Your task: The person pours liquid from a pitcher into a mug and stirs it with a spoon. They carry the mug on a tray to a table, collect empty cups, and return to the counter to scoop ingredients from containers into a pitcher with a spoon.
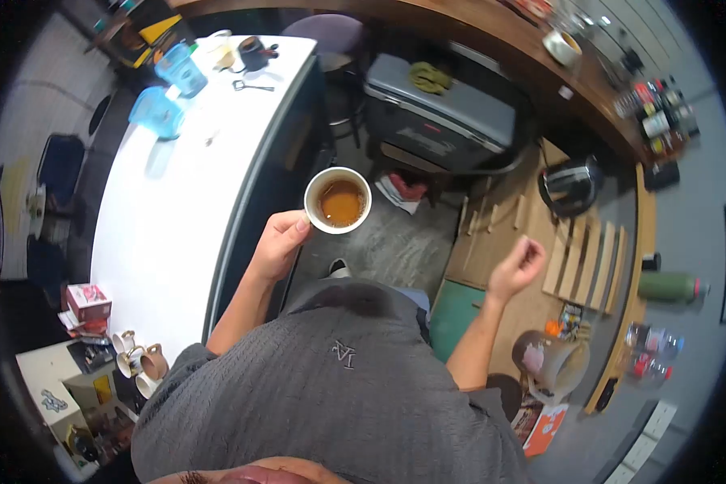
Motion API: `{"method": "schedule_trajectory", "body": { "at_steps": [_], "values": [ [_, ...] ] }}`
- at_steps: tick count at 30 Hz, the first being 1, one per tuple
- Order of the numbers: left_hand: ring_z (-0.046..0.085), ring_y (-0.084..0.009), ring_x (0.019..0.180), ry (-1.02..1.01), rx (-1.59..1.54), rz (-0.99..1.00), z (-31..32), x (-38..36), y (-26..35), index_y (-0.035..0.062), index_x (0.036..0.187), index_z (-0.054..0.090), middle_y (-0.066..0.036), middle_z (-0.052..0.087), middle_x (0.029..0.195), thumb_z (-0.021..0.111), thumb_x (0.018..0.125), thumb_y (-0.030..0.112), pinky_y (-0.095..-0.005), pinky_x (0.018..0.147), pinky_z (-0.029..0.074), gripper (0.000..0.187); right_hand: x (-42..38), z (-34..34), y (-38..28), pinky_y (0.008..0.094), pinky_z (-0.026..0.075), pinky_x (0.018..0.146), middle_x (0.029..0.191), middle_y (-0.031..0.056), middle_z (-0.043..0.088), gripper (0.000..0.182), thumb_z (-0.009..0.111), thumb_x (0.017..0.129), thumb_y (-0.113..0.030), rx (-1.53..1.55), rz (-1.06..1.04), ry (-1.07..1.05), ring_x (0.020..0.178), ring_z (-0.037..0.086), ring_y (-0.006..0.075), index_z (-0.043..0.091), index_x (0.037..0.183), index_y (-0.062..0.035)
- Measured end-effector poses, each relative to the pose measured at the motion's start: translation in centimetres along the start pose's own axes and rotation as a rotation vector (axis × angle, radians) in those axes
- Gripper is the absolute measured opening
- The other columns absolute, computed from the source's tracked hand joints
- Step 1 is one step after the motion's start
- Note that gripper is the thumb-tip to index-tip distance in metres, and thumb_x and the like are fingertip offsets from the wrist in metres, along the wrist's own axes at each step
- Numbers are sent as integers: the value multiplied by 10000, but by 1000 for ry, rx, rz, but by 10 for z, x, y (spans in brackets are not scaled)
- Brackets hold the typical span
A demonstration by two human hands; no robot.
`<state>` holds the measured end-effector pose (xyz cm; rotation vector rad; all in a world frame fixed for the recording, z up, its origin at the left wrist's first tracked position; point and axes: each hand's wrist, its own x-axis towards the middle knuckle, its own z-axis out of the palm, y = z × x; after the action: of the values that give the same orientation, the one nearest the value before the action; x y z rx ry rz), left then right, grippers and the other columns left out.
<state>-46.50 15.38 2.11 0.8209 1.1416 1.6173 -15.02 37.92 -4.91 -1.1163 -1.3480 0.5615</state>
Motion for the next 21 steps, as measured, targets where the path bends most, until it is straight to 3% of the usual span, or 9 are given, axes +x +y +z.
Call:
{"method": "schedule_trajectory", "body": {
  "at_steps": [3,8,10,12,15,20,21],
  "values": [
    [365,-64,688,202,110,34,-43,-24,0,-21,729,522,29,431,728,551,959,231,-253,623,318,342,-19,103,-25,216,436,687,875,-8,568,203,653,904,-160,60,31,-337,780,518,72,583,1053,-40],
    [358,-54,693,427,128,77,-99,-65,-6,11,720,504,45,413,717,553,957,232,-244,625,309,328,-59,243,-64,221,452,687,789,-14,583,260,692,852,-131,98,46,-893,715,518,70,622,1073,-14],
    [351,-43,692,539,109,26,-112,-79,-10,41,712,486,61,404,698,559,961,243,-232,624,299,329,-71,298,-71,264,471,679,769,45,598,248,716,810,-141,74,-96,-979,689,558,120,650,1018,-23],
    [340,-35,685,649,57,35,-114,-83,-9,38,768,566,85,402,692,556,966,244,-217,629,293,286,-80,348,-95,283,476,657,759,77,608,214,722,796,-149,70,-195,-1066,678,587,159,671,964,-26],
    [340,-31,685,809,-34,61,-119,-88,-5,-32,993,656,95,431,718,538,970,216,-201,654,293,275,-93,429,-98,302,481,642,755,91,614,207,731,780,-173,87,-305,-1098,684,607,198,687,922,-30],
    [320,-44,663,1011,-25,149,-131,-75,-15,1,855,611,76,423,697,509,979,240,-218,633,270,288,-102,528,-105,396,460,784,891,102,683,345,754,735,-349,-73,-351,-1114,819,639,267,715,968,-98],
    [310,-50,654,1018,-6,188,-133,-70,-15,22,810,588,69,417,691,498,983,250,-226,624,261,300,-98,538,-110,407,438,815,906,94,687,371,747,729,-391,-273,-385,-1178,864,635,277,717,972,-113]
  ]
}}
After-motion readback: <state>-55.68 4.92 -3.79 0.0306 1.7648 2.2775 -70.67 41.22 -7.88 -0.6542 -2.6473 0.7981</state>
